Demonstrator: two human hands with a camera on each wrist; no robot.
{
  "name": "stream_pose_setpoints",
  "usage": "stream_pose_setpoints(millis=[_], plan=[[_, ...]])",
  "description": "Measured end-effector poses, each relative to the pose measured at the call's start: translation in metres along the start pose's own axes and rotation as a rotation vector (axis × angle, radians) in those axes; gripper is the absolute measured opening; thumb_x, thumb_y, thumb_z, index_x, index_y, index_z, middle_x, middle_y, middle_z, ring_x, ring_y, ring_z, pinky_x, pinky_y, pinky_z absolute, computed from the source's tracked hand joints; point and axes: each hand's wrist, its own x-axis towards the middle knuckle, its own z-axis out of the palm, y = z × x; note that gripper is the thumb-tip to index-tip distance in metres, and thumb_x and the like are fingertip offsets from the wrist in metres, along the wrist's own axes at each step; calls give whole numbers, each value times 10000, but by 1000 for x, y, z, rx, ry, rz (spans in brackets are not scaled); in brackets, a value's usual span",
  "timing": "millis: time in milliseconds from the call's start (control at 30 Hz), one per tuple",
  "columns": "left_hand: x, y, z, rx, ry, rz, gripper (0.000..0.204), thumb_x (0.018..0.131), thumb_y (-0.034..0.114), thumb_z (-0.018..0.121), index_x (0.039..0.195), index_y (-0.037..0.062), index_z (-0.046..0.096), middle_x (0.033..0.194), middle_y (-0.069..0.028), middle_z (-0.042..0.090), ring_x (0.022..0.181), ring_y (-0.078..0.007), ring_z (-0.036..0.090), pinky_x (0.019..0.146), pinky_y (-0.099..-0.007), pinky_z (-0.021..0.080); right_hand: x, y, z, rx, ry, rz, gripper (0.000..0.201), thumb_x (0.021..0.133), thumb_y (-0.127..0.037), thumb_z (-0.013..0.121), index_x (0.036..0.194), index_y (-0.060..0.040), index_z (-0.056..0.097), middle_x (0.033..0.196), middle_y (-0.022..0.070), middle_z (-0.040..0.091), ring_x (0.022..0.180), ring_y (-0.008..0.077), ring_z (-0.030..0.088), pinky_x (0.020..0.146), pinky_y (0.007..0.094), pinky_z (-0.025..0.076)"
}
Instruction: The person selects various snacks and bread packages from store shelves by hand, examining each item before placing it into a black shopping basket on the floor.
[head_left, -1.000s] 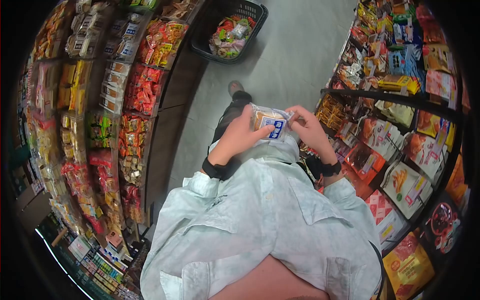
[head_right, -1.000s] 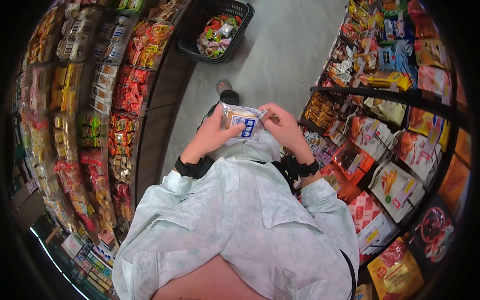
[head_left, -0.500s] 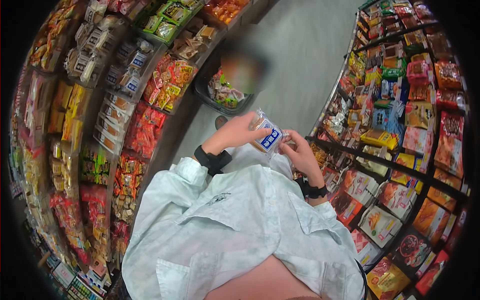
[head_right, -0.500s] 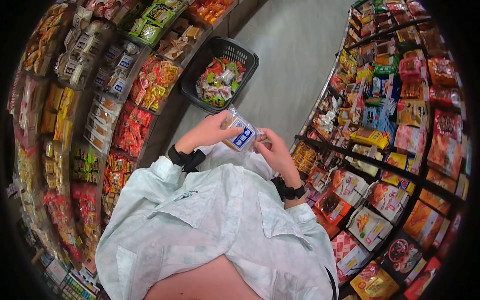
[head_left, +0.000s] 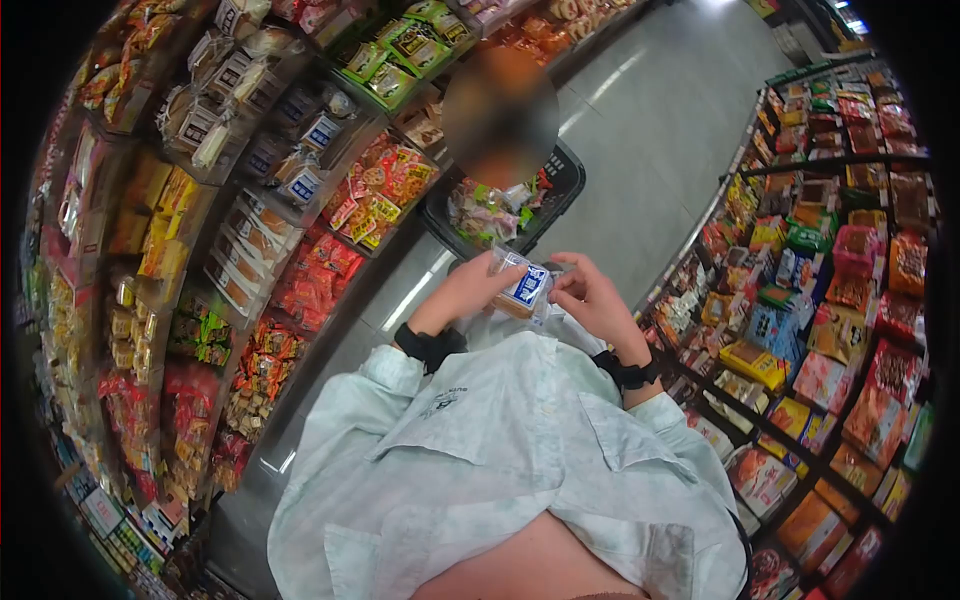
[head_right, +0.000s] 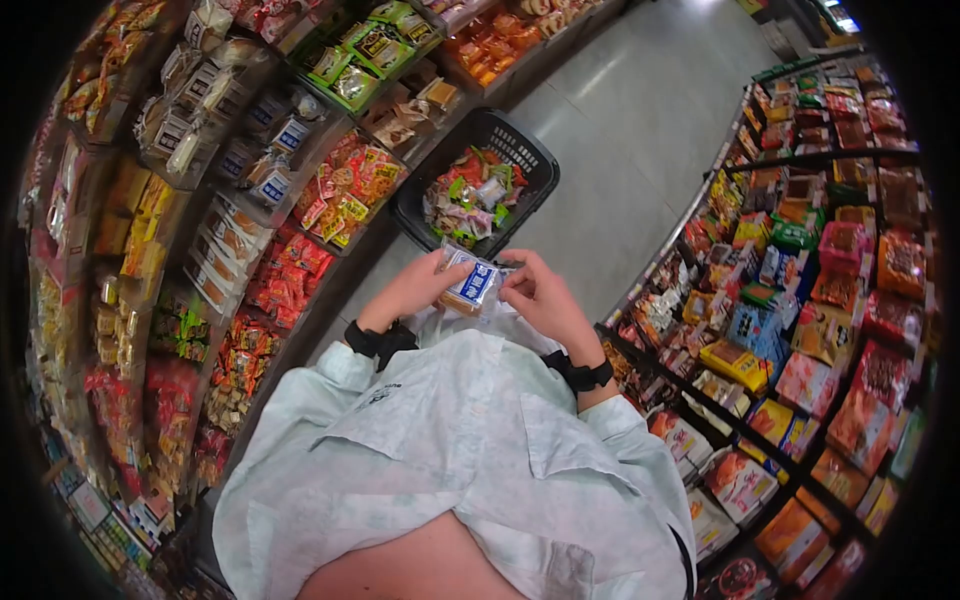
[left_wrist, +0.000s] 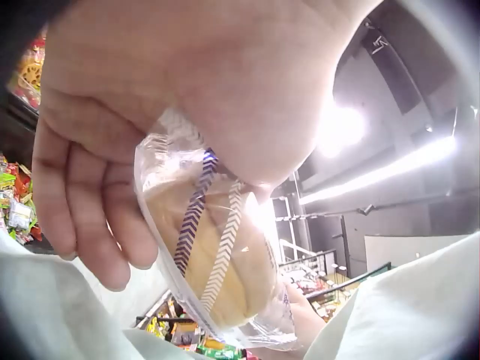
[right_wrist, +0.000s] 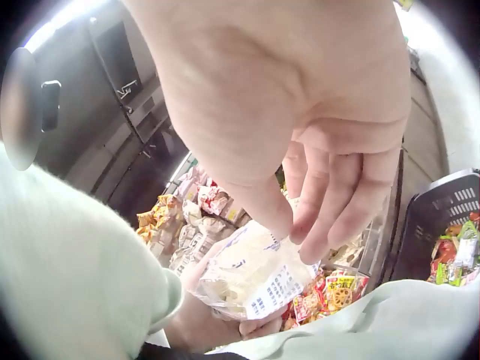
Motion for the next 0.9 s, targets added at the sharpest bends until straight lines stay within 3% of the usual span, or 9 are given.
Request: stream_pose_setpoints(millis=[67, 167, 267, 367, 500, 633, 667, 800, 900], plan=[[11, -2, 0, -124, 49, -15, 613, 1027, 529, 682, 1329, -1, 619, 1070, -109, 759, 850, -180, 742, 628, -318, 588, 25, -3, -16, -8, -41, -22, 511, 986, 27, 690, 1463, -64, 531, 1041, 47, 710, 937, 123, 710, 844, 281, 573], [34, -10, 12, -240, 316, 87, 654, 1030, 509, 692, 1392, -17, 547, 1083, -115, 753, 851, -180, 741, 631, -322, 597, 63, -6, -44, 11, -88, -106, 485, 988, 21, 689, 1445, -57, 547, 1166, 59, 706, 1053, 147, 704, 915, 304, 575], [48, 1, 21, -377, 412, 151, 652, 1055, 433, 691, 1460, -25, 464, 989, -115, 760, 876, -185, 740, 724, -323, 603, 99, -19, -72, -17, -108, -250, 397, 986, -52, 718, 1363, -33, 597, 1333, 110, 699, 1186, 214, 711, 967, 343, 581], [57, 23, 39, -392, 508, 184, 589, 1089, 364, 655, 1497, 2, 433, 964, -97, 751, 908, -163, 726, 819, -318, 588, 133, -14, -94, -109, -140, -379, 361, 979, -72, 724, 1323, -17, 626, 1288, 113, 718, 1164, 230, 721, 979, 355, 580], [63, 39, 84, -265, 637, 140, 579, 1096, 314, 649, 1535, 22, 409, 936, -93, 753, 913, -143, 715, 868, -336, 565, 155, -21, -109, -124, -385, -242, 337, 975, -74, 715, 1299, -12, 649, 1226, 126, 737, 1112, 230, 739, 969, 362, 585], [42, 47, 119, -92, 540, -67, 514, 1068, 392, 661, 1440, 52, 562, 993, -121, 787, 924, -226, 750, 846, -379, 566, 167, -4, -111, -210, -669, -197, 318, 980, -64, 693, 1292, -15, 652, 1185, 123, 742, 1073, 218, 743, 959, 366, 588], [34, 48, 127, -104, 567, -78, 536, 1020, 481, 686, 1320, 40, 639, 995, -184, 791, 930, -369, 762, 821, -439, 569, 169, -2, -110, -241, -746, -173, 315, 980, -68, 694, 1288, -13, 650, 1189, 122, 740, 1096, 223, 736, 970, 368, 582], [20, 25, 144, -113, 645, -127, 500, 1015, 470, 691, 1285, 51, 649, 986, -186, 795, 919, -366, 770, 805, -441, 573, 168, -4, -105, -520, -1014, -349, 331, 962, -115, 704, 1273, -17, 651, 1188, 147, 742, 1122, 283, 729, 986, 404, 574], [19, 24, 141, -118, 707, -123, 477, 1011, 460, 693, 1265, 59, 654, 971, -188, 793, 907, -380, 769, 788, -449, 575, 163, -10, -98, -633, -1073, -421, 332, 953, -154, 700, 1258, -29, 657, 1185, 161, 743, 1141, 332, 716, 991, 435, 567]])
